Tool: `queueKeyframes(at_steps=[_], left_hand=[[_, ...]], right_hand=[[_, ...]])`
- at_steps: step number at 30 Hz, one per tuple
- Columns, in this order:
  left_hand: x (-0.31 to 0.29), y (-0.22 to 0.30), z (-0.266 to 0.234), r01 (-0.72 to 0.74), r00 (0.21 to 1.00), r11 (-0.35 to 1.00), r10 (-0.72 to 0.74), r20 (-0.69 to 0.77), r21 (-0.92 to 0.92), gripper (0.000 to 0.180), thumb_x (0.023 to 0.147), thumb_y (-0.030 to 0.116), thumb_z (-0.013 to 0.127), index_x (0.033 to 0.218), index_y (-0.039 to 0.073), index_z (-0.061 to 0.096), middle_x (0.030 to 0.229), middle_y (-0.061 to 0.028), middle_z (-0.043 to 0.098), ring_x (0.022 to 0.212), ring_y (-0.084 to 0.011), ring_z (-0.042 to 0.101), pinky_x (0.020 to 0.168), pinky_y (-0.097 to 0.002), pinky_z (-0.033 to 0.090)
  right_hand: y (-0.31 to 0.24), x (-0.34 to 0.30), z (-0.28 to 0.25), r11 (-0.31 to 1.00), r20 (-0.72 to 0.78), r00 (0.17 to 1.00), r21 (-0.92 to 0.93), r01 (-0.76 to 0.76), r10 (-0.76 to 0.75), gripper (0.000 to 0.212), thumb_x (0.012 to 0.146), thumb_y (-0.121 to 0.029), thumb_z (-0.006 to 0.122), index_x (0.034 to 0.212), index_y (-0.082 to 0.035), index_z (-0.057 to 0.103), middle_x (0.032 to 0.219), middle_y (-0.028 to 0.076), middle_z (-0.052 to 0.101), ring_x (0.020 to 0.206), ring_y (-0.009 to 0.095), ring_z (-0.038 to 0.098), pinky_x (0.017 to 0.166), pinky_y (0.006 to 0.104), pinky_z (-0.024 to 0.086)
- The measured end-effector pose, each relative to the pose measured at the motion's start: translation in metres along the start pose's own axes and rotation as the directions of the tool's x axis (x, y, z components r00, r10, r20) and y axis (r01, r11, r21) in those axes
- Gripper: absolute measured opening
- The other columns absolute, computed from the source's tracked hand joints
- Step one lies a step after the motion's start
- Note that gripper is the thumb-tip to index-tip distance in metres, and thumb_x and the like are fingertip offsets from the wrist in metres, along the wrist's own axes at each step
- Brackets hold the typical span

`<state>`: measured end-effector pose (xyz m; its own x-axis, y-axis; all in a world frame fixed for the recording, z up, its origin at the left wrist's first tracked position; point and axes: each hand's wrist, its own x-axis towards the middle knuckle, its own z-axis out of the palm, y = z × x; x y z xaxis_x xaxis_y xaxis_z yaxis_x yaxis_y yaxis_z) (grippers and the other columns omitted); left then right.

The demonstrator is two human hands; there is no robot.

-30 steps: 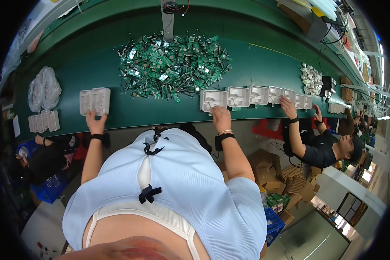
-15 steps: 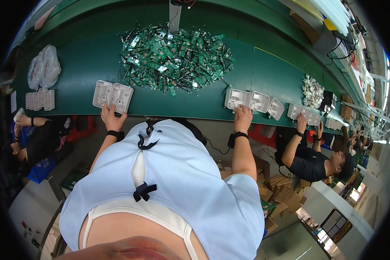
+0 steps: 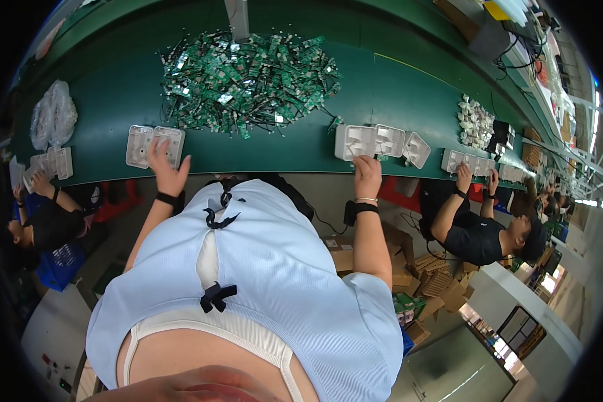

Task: The person picks up a plastic housing and a circuit board, fits the board into the housing, and then places the assembled unit into a tray. This process is repeated for several units, handling one housing and one circuit board at a time.

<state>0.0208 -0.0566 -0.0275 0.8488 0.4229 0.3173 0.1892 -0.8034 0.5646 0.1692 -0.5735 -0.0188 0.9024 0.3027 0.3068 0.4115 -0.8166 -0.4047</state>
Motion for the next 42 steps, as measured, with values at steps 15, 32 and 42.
queueKeyframes(at_steps=[15,32,42], left_hand=[[0.090,0.243,0.283,-0.848,0.150,0.434,0.748,0.647,-0.304,0.030,0.091,0.018,0.059,0.118,0.016,0.072,0.136,-0.0111,0.059,0.132,-0.0285,0.052,0.121,-0.0574,0.027],[0.142,0.230,0.238,-0.531,0.577,0.715,0.698,0.424,-0.455,0.014,0.091,0.005,0.060,0.104,0.009,0.064,0.111,-0.0086,0.062,0.107,-0.0283,0.063,0.101,-0.0460,0.045],[0.115,0.157,0.145,0.669,0.700,0.328,0.022,0.714,-0.667,0.019,0.103,0.012,0.062,0.114,-0.002,0.057,0.113,-0.0157,0.072,0.094,-0.0200,0.073,0.081,-0.0305,0.057]], right_hand=[[-0.014,-0.027,0.020,0.995,0.137,0.991,0.096,-0.005,-0.008,0.023,0.076,0.004,0.069,0.094,-0.010,0.073,0.099,0.005,0.069,0.091,0.030,0.064,0.078,0.0391,0.054],[0.036,-0.010,0.029,0.999,0.109,0.994,0.026,-0.019,0.016,0.020,0.080,0.000,0.067,0.095,-0.012,0.074,0.100,0.004,0.068,0.093,0.029,0.064,0.079,0.0400,0.054],[0.013,-0.006,0.030,0.999,0.101,0.995,-0.054,0.003,0.002,0.026,0.084,0.000,0.065,0.108,-0.006,0.072,0.113,0.012,0.067,0.100,0.035,0.062,0.088,0.0416,0.052]])
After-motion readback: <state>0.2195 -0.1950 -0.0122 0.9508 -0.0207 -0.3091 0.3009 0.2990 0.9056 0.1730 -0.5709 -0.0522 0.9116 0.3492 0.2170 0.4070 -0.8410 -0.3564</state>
